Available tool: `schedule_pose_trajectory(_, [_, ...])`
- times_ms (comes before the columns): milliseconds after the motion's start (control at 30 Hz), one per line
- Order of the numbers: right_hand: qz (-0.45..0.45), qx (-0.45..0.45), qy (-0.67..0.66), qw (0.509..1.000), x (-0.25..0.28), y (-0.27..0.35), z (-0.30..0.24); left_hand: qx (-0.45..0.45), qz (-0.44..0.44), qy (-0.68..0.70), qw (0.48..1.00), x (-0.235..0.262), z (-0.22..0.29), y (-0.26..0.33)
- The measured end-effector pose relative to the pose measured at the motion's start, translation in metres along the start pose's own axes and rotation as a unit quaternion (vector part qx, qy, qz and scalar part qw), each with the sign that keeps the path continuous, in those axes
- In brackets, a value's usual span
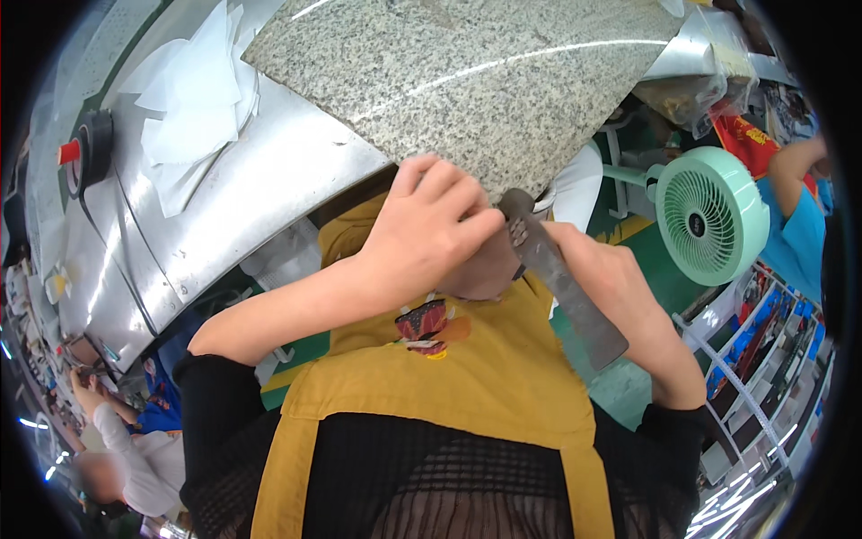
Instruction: The person uses a hammer to tap a metal strip along the edge of a brown handbag placed on a granite block. They then apply glue from a yellow bottle to the edge and continue hammering the strip into place. The person works on the same handbag throughout the clip.
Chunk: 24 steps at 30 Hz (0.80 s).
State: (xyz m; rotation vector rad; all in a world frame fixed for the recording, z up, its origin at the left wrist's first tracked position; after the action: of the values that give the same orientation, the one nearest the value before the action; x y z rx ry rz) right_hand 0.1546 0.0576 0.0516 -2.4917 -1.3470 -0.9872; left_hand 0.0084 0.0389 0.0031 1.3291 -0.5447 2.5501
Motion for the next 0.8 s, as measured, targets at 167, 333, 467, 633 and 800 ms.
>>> schedule_pose_trajectory(167, [0.051, -0.015, -0.069, 0.996, 0.005, 0.002, 0.007, 0.051, -0.002, 0.045, 0.998, 0.002, -0.004, -0.004])
schedule_pose_trajectory(333, [0.097, 0.022, -0.044, 0.994, 0.013, 0.007, -0.001, -0.004, 0.02, 0.0, 1.0, 0.0, 0.001, 0.004])
schedule_pose_trajectory(467, [0.052, 0.022, -0.019, 0.998, 0.011, 0.006, -0.006, -0.032, 0.031, -0.009, 0.999, 0.001, 0.004, 0.006])
schedule_pose_trajectory(633, [0.087, 0.039, -0.043, 0.995, 0.015, 0.007, -0.01, -0.046, 0.034, -0.012, 0.998, 0.0, 0.004, 0.006])
schedule_pose_trajectory(800, [0.053, 0.007, -0.031, 0.998, -0.005, 0.009, -0.005, -0.002, 0.017, 0.04, 0.999, -0.002, 0.0, 0.003])
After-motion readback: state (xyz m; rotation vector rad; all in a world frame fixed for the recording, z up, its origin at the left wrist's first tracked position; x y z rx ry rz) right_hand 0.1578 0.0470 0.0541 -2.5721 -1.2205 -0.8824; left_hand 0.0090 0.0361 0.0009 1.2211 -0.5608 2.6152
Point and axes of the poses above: each hand's wrist, its own y-axis away from the middle knuckle, its own x-axis out of the back of the hand, z = x × y, the point moved 6 cm from there along -y, towards the middle knuckle, and after that the axes turned 13 degrees about x, right-handed, at the moved point
